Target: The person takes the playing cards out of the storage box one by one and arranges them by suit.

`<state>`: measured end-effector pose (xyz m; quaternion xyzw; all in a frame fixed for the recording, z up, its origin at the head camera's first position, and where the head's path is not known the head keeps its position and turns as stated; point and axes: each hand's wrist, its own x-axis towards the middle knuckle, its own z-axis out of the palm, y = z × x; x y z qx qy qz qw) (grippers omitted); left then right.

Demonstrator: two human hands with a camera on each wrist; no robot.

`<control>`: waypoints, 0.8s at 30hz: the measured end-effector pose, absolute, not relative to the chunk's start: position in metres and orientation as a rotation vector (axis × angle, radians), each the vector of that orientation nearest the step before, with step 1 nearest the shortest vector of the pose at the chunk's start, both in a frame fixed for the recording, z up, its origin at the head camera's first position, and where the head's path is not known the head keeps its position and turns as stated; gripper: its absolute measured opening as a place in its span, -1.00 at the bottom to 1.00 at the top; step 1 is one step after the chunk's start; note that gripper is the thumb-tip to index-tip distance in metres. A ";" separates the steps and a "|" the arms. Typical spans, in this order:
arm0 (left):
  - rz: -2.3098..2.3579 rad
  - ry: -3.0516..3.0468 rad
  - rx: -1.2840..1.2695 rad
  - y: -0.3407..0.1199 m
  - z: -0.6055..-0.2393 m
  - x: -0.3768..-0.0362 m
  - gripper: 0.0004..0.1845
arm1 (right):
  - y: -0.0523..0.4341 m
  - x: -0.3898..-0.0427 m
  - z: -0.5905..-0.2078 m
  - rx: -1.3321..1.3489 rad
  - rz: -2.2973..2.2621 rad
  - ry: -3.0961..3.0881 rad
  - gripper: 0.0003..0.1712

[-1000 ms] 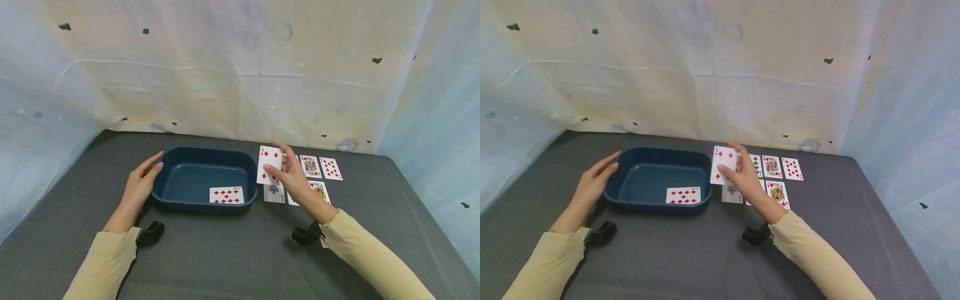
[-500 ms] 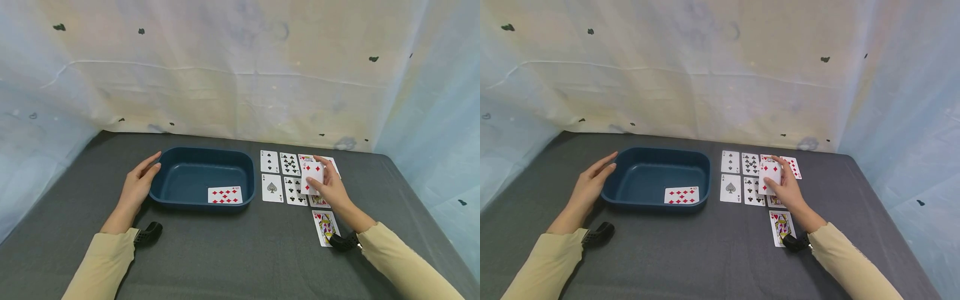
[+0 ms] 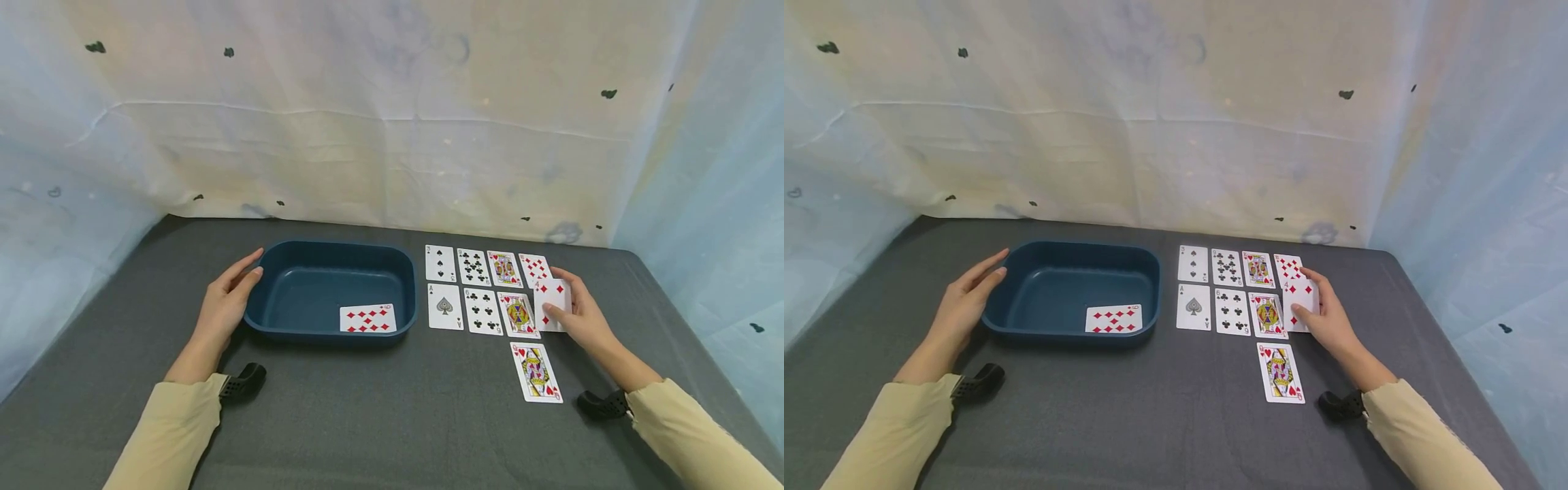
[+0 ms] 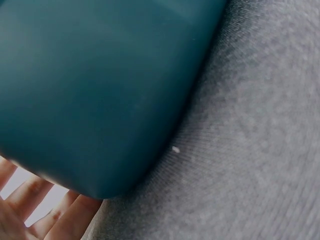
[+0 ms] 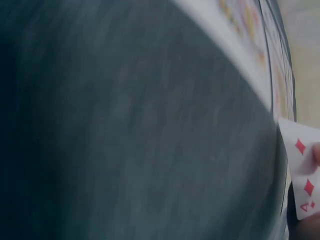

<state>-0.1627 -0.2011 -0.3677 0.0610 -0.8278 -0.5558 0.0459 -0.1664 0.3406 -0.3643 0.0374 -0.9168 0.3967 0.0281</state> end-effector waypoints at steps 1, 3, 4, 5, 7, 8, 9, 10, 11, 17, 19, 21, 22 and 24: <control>-1.698 -2.525 0.188 -0.201 -0.368 -0.163 -0.39 | 0.344 -0.166 -0.364 0.101 1.201 -2.856 -0.19; -1.698 -2.522 0.192 -0.201 -0.368 -0.162 -0.40 | 0.350 -0.166 -0.365 0.074 1.162 -2.904 -0.17; -1.697 -2.521 0.194 -0.201 -0.368 -0.162 -0.40 | 0.353 -0.166 -0.365 0.066 1.147 -2.924 -0.15; -1.696 -2.521 0.195 -0.201 -0.368 -0.162 -0.40 | 0.356 -0.166 -0.366 0.061 1.131 -2.943 -0.14; -1.695 -2.520 0.196 -0.201 -0.368 -0.162 -0.39 | 0.360 -0.166 -0.367 0.067 1.093 -2.970 -0.11; -1.693 -2.521 0.195 -0.200 -0.368 -0.162 -0.39 | 0.361 -0.167 -0.368 0.072 1.079 -2.979 -0.10; -1.694 -2.522 0.194 -0.200 -0.368 -0.162 -0.39 | 0.362 -0.167 -0.368 0.081 1.058 -2.985 -0.09; -1.693 -2.524 0.192 -0.200 -0.368 -0.162 -0.39 | 0.362 -0.167 -0.368 0.087 1.040 -2.990 -0.09; -1.692 -2.525 0.192 -0.201 -0.368 -0.162 -0.40 | 0.362 -0.167 -0.369 0.093 1.030 -2.993 -0.09; -1.687 -2.526 0.184 -0.201 -0.367 -0.162 -0.40 | 0.357 -0.165 -0.371 0.097 0.947 -3.007 -0.20; -1.690 -2.524 0.179 -0.201 -0.367 -0.161 -0.39 | 0.355 -0.165 -0.371 0.096 0.934 -3.006 -0.24; -1.693 -2.523 0.176 -0.201 -0.367 -0.161 -0.39 | 0.353 -0.165 -0.371 0.088 0.928 -3.003 -0.27; -1.694 -2.522 0.176 -0.201 -0.367 -0.161 -0.39 | 0.352 -0.165 -0.370 0.073 0.926 -3.006 -0.28; -1.696 -2.520 0.174 -0.201 -0.367 -0.162 -0.39 | 0.348 -0.167 -0.369 0.023 0.909 -3.003 -0.28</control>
